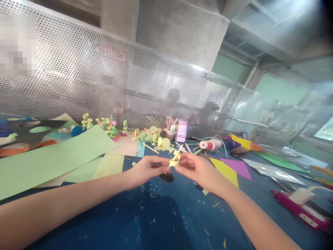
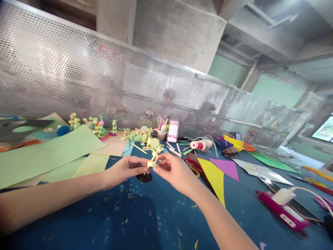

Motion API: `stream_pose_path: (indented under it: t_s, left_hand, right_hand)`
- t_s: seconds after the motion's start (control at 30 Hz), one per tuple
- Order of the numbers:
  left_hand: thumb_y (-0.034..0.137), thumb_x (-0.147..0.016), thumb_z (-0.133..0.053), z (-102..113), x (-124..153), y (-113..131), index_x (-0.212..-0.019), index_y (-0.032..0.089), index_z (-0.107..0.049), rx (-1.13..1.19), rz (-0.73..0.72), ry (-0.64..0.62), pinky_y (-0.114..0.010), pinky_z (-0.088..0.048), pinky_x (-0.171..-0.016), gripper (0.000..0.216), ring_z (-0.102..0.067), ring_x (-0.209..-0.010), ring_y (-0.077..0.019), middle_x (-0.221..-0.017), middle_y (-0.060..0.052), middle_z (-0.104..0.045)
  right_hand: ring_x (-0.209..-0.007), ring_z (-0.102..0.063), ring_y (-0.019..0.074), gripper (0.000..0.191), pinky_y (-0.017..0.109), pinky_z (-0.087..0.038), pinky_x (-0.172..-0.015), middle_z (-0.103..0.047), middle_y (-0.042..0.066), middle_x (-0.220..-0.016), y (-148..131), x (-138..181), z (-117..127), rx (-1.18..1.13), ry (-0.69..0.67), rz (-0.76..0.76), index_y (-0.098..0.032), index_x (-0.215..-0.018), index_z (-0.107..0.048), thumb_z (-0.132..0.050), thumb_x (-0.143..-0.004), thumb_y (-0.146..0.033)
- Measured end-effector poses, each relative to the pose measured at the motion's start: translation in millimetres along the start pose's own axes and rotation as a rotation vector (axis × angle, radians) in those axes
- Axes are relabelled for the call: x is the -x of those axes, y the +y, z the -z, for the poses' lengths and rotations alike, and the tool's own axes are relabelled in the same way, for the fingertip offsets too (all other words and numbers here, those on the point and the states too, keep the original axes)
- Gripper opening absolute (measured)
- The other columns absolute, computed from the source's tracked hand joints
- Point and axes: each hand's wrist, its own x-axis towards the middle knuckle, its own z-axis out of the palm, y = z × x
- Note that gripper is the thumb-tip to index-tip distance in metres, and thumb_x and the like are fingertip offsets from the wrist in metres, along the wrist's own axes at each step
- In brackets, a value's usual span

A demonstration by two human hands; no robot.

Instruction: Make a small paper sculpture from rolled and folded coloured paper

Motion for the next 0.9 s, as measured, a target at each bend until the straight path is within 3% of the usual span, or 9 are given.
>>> stream_pose_path:
  t_s: [0.13, 0.27, 0.43, 0.63, 0.9]
  left_hand:
    - [0.028, -0.074, -0.064, 0.6, -0.2, -0.6, -0.111, 0.021, -0.060, 0.009, -0.013, 0.013, -0.029, -0.047, -0.076, 0.038, -0.062, -0.079, -0.0148, -0.084, -0.002, -0.067]
    - [0.028, -0.073, -0.066, 1.1, -1.4, -1.6, -0.111, 0.021, -0.060, 0.033, -0.015, 0.038, -0.029, -0.047, -0.076, 0.039, -0.062, -0.079, -0.0151, -0.082, -0.002, -0.067]
    - [0.028, -0.072, -0.067, -0.6, -1.7, 1.2, -0.106, 0.019, -0.063, 0.051, -0.012, 0.049, -0.028, -0.047, -0.077, 0.035, -0.061, -0.077, -0.0142, -0.081, -0.002, -0.067]
    - [0.030, -0.075, -0.063, -2.5, -0.9, 6.8, -0.085, 0.015, -0.068, -0.001, -0.043, 0.020, -0.026, -0.046, -0.075, 0.019, -0.060, -0.077, -0.0138, -0.080, -0.002, -0.067]
    - [0.031, -0.076, -0.063, -3.0, -1.4, 6.6, -0.085, 0.015, -0.067, 0.006, -0.036, 0.028, -0.026, -0.046, -0.074, 0.019, -0.061, -0.076, -0.0138, -0.079, -0.002, -0.066]
  right_hand:
    - [-0.077, -0.066, 0.0176, 0.012, 0.029, -0.049, -0.072, -0.068, 0.005, -0.081, -0.8, -4.7, -8.7, -0.016, 0.010, -0.024, -0.016, -0.087, -0.055, -0.056, -0.078, -0.025]
    - [-0.073, -0.066, 0.0178, 0.011, 0.029, -0.048, -0.068, -0.069, 0.004, -0.075, -2.6, -4.4, -8.3, 0.014, 0.023, -0.049, -0.016, -0.085, -0.057, -0.055, -0.078, -0.025]
    - [-0.070, -0.066, 0.0168, 0.007, 0.028, -0.048, -0.067, -0.068, 0.003, -0.072, -4.9, 0.2, -5.4, 0.034, 0.018, -0.045, -0.018, -0.078, -0.058, -0.056, -0.078, -0.024]
    - [-0.071, -0.066, 0.0167, 0.008, 0.027, -0.048, -0.067, -0.069, 0.003, -0.074, -5.4, 1.5, -4.7, 0.043, 0.022, -0.049, -0.019, -0.078, -0.058, -0.057, -0.077, -0.027]
    - [-0.066, -0.065, 0.0157, 0.016, 0.025, -0.046, -0.060, -0.069, 0.002, -0.070, -6.1, 0.0, -4.3, 0.113, 0.044, -0.014, -0.019, -0.077, -0.058, -0.051, -0.082, -0.032]
